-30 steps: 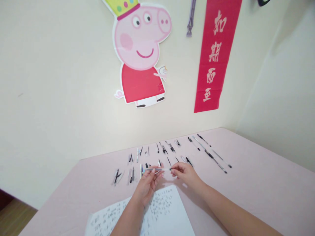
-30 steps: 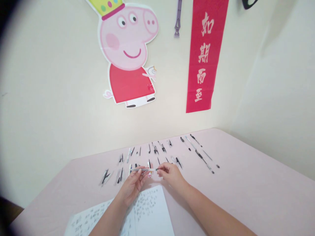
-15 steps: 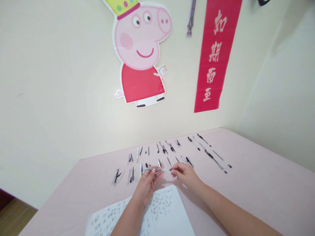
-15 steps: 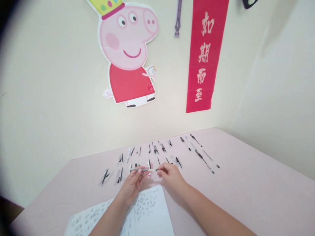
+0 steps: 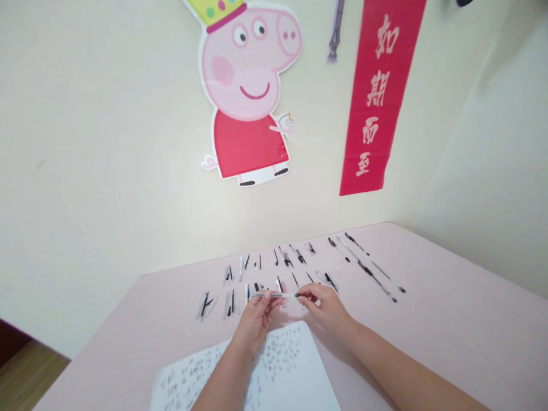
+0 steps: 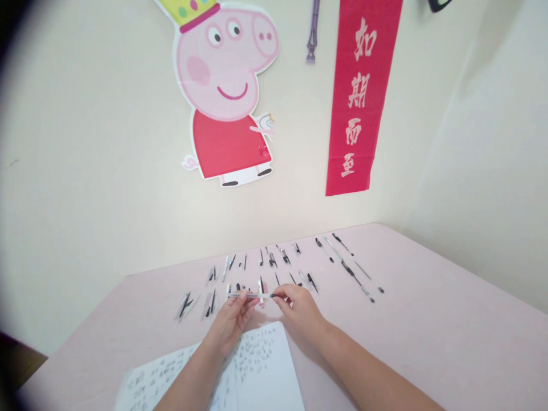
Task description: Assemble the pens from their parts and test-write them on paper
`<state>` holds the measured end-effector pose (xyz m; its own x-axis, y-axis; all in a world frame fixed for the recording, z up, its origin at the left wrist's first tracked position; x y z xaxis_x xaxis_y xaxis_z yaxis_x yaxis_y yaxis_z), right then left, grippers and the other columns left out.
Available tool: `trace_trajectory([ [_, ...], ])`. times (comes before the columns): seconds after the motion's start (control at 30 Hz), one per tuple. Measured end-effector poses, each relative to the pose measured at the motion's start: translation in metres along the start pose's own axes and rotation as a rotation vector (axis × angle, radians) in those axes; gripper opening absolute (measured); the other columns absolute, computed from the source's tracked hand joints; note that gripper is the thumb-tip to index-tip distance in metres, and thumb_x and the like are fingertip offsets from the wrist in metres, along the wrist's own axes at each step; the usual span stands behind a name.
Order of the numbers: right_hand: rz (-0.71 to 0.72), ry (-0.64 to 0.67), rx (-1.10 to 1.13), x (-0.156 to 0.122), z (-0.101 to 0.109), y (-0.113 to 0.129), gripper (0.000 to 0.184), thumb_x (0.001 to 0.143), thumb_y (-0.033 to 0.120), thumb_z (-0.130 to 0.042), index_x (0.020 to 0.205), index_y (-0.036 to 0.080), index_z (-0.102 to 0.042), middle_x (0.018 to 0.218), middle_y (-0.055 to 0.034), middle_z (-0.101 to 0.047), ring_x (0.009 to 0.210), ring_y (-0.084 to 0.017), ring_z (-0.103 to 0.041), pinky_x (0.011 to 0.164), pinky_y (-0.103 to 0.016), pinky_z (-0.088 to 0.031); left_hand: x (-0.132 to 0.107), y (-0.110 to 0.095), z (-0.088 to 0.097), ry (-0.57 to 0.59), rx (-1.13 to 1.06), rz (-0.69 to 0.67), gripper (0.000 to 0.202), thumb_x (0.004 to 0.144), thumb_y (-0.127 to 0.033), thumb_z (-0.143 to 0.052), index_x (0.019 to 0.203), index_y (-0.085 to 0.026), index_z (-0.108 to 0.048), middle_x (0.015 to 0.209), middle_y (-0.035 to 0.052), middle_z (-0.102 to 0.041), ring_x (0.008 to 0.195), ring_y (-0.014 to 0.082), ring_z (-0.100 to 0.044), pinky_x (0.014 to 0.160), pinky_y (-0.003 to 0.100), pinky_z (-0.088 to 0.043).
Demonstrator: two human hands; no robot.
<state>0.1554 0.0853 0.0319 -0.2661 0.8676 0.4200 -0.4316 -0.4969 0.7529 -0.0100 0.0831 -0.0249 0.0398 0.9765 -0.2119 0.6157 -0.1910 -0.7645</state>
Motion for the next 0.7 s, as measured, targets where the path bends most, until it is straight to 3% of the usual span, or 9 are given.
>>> trace_trajectory([
  [0.2, -0.014, -0.001, 0.023, -0.0009, -0.0023, -0.0042, 0.013, 0.078, 0.022, -0.055, 0.083, 0.02, -0.067, 0.082, -0.0047, -0.068, 0.071, -0.016, -0.059, 0.065, -0.026, -0.045, -0.0011, 0.0001, -0.0014, 0.015, -0.002, -0.005, 0.008, 0.074, -0.018, -0.066, 0.076, -0.012, -0.061, 0.074, 0.0043, -0.069, 0.071, 0.0115, -0.067, 0.063, 0.016, -0.054],
  [0.7, -0.011, 0.039, 0.008, -0.0032, -0.0026, -0.004, 0.016, 0.081, 0.025, -0.052, 0.073, 0.018, -0.064, 0.067, -0.0024, -0.064, 0.062, -0.015, -0.056, 0.059, -0.025, -0.04, -0.0017, 0.0011, -0.0033, 0.104, 0.052, -0.015, 0.017, 0.071, -0.024, -0.07, 0.082, -0.013, -0.063, 0.084, 0.0054, -0.07, 0.077, 0.0114, -0.066, 0.071, 0.018, -0.052],
])
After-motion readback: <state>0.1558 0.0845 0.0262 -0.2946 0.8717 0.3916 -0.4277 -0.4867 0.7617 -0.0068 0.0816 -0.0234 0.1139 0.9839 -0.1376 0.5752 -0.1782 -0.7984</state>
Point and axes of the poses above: each hand's wrist, its own x-axis towards the middle knuckle, its own z-axis out of the back of the hand, y = z × x, the point moved 7 cm from there along x, towards the middle knuckle
